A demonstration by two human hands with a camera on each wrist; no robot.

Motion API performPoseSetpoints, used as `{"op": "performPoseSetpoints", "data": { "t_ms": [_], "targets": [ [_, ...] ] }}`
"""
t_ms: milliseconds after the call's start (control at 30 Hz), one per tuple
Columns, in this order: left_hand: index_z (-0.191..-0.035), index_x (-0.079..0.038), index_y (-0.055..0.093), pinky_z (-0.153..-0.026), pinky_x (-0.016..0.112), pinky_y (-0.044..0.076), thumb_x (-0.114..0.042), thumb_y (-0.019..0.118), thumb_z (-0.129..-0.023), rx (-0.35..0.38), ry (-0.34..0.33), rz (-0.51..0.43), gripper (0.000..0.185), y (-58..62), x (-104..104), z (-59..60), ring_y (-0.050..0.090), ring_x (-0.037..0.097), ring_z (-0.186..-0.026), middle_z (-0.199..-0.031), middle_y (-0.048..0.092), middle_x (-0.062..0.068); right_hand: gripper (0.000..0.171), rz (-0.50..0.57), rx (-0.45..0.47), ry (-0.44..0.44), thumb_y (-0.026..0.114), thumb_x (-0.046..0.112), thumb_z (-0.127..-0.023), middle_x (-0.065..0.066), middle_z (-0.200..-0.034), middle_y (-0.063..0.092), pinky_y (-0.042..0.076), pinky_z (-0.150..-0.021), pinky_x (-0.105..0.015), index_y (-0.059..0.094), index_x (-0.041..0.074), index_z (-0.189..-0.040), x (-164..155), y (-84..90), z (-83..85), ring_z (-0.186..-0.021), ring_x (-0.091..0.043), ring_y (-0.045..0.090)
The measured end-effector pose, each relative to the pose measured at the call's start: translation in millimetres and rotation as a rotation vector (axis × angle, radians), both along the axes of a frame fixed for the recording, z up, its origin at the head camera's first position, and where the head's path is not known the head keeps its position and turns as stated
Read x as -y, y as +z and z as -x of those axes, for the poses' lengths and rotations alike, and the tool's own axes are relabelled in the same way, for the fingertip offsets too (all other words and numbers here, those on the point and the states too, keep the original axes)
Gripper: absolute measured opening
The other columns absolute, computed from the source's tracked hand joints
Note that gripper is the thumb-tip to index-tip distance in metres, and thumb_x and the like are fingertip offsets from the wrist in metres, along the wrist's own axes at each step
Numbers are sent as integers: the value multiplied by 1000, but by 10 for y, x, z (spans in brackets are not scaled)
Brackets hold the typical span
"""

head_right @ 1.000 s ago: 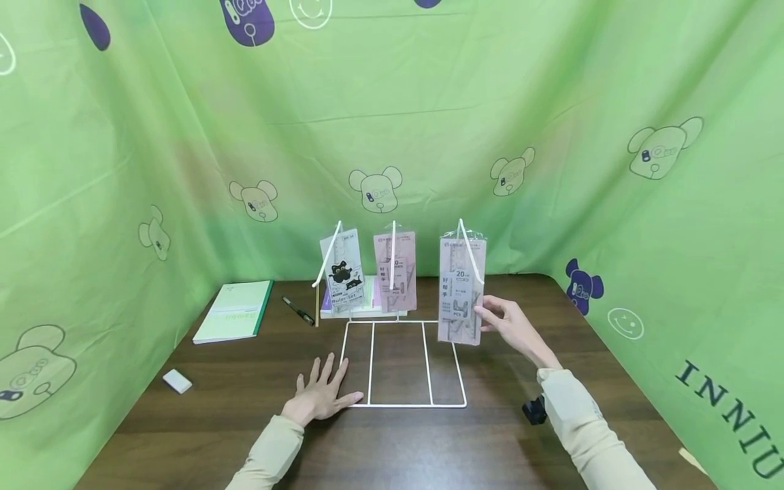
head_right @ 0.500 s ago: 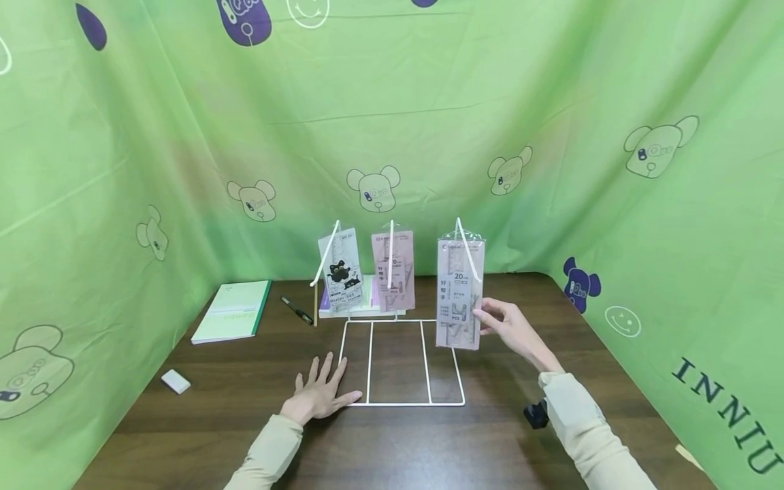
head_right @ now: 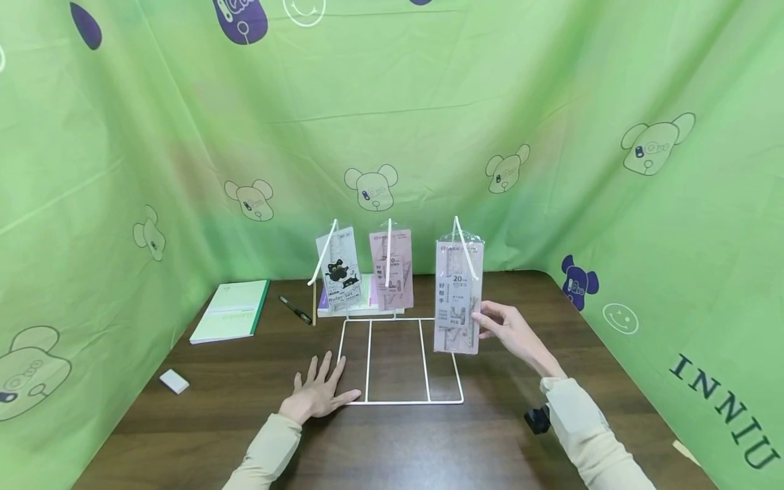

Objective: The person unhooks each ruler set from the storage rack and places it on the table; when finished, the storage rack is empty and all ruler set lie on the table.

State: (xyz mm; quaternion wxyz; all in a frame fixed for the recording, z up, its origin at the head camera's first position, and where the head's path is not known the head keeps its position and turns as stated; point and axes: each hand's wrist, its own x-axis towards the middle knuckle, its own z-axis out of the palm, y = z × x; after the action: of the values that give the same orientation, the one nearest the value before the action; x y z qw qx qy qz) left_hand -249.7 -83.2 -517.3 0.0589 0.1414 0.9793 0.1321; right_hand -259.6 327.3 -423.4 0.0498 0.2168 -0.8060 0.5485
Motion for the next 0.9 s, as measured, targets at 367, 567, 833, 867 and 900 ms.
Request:
{"op": "performPoseSetpoints", "data": {
  "t_ms": [367, 567, 833, 867, 900],
  "targets": [
    [-152, -18, 30, -103, 70, 14, -78, 41, -82, 5, -3, -15, 93, 64, -12, -48, 11, 43, -142, -158, 18, 15, 27, 4, 6, 19, 52, 11, -100, -24, -113, 63, 55, -74, -40, 58, -6, -120, -1, 31, -121, -95, -17, 67],
    [-151, -17, 31, -103, 70, 15, -82, 38, -80, -9, -6, -26, 97, -10, 2, -15, 12, 44, -142, -157, 19, 16, 27, -8, -11, 37, 51, 10, -100, -20, -112, 65, 55, -73, -39, 57, -8, -119, -16, 25, -155, -95, -16, 67],
    [-150, -11, 33, -103, 70, 16, -67, 50, -87, 39, -9, -17, 86, 322, -49, -175, 15, 45, -141, -155, 21, 20, 21, -2, 9, 8, 53, 11, -99, -22, -111, 64, 56, -73, -38, 61, -4, -111, 12, 44, -224, -94, -18, 67],
    [-149, -11, 34, -102, 70, 16, -64, 53, -87, 40, -8, -21, 84, 368, -57, -199, 16, 46, -141, -155, 22, 20, 21, -4, 8, 6, 53, 10, -99, -22, -110, 64, 56, -73, -38, 62, -5, -111, 11, 41, -233, -93, -18, 67],
    [-149, -11, 34, -102, 70, 17, -62, 54, -88, 44, -7, -17, 82, 394, -63, -213, 16, 46, -140, -155, 22, 20, 21, -8, 6, 8, 53, 10, -99, -22, -110, 64, 56, -73, -38, 61, -5, -112, 9, 39, -242, -93, -18, 67]
  ]
}}
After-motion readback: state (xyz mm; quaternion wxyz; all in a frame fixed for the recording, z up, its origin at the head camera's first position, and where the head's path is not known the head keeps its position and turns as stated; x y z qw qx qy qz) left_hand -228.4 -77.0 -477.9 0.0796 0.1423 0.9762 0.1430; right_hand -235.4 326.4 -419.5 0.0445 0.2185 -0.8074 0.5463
